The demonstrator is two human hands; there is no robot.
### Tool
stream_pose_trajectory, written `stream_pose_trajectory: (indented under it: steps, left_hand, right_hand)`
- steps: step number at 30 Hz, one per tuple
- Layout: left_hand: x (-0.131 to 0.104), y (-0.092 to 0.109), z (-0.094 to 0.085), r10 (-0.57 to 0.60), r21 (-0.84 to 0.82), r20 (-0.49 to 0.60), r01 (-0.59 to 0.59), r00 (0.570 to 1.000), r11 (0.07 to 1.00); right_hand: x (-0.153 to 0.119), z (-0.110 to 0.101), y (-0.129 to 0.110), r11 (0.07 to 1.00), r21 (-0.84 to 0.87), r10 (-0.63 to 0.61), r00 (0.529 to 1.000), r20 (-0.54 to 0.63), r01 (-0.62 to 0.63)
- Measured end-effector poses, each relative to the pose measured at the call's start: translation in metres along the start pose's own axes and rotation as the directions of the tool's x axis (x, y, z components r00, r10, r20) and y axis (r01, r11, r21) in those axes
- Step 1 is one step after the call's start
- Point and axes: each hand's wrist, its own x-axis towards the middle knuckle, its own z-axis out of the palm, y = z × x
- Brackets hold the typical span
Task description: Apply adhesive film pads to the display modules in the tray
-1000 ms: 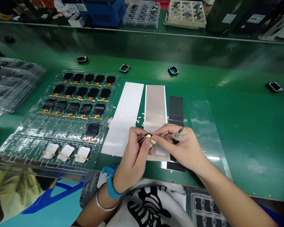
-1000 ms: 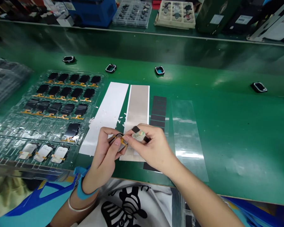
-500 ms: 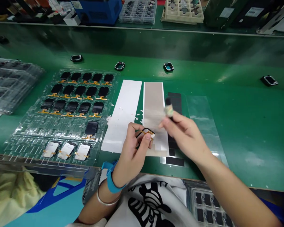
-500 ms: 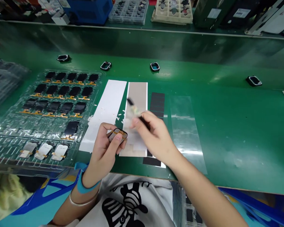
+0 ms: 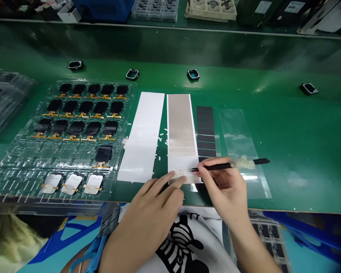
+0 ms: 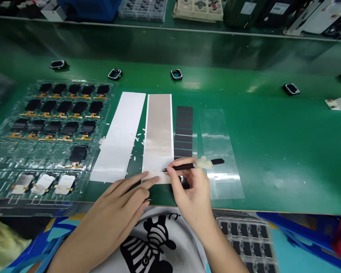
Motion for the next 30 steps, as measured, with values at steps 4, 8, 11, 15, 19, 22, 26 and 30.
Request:
stream_pose_trajectory:
  steps: [4, 8, 11, 15, 19, 22, 26, 30]
  left_hand:
    - [-0.001, -0.001, 0.001, 0.070, 0.095, 0.012, -0.070, 0.997, 0.993]
    - [0.000, 0.001, 0.000, 0.103, 0.126, -0.025, -0.099, 0.994, 0.987]
    - [0.003, 0.003, 0.001, 0.118, 0.151, -0.043, -0.111, 0.992, 0.982]
    - [0.007, 0.006, 0.001, 0.140, 0.182, -0.044, -0.130, 0.989, 0.975]
    - [0.012, 0.000, -0.006, 0.086, 0.009, -0.085, -0.086, 0.993, 0.996]
    - [0.018, -0.008, -0.010, -0.152, -0.382, -0.161, 0.081, 0.975, 0.921]
    - [0.030, -0.010, -0.003, -0.470, -0.882, -0.124, 0.120, 0.874, 0.456]
    - [0.040, -0.005, 0.008, -0.510, -0.991, 0.011, 0.077, 0.860, 0.108]
  right_hand:
    - [0.000, 0.007, 0.003, 0.994, -0.104, -0.027, 0.999, 0.026, 0.030]
    - [-0.001, 0.009, 0.002, 0.992, -0.120, -0.032, 0.999, 0.031, 0.036]
    - [-0.001, 0.010, -0.001, 0.999, -0.039, 0.015, 1.000, 0.004, -0.015]
    - [0.001, 0.010, -0.008, 0.978, 0.159, 0.137, 0.991, -0.005, -0.135]
    - [0.004, 0.008, -0.010, 0.940, 0.333, 0.137, 0.979, -0.152, -0.080]
    - [0.005, 0.009, -0.011, 0.906, 0.423, 0.115, 0.957, -0.266, 0.009]
    - [0.005, 0.016, -0.015, 0.890, 0.439, 0.009, 0.959, -0.284, 0.122]
    - [0.004, 0.025, -0.018, 0.885, 0.420, -0.084, 0.958, -0.274, 0.198]
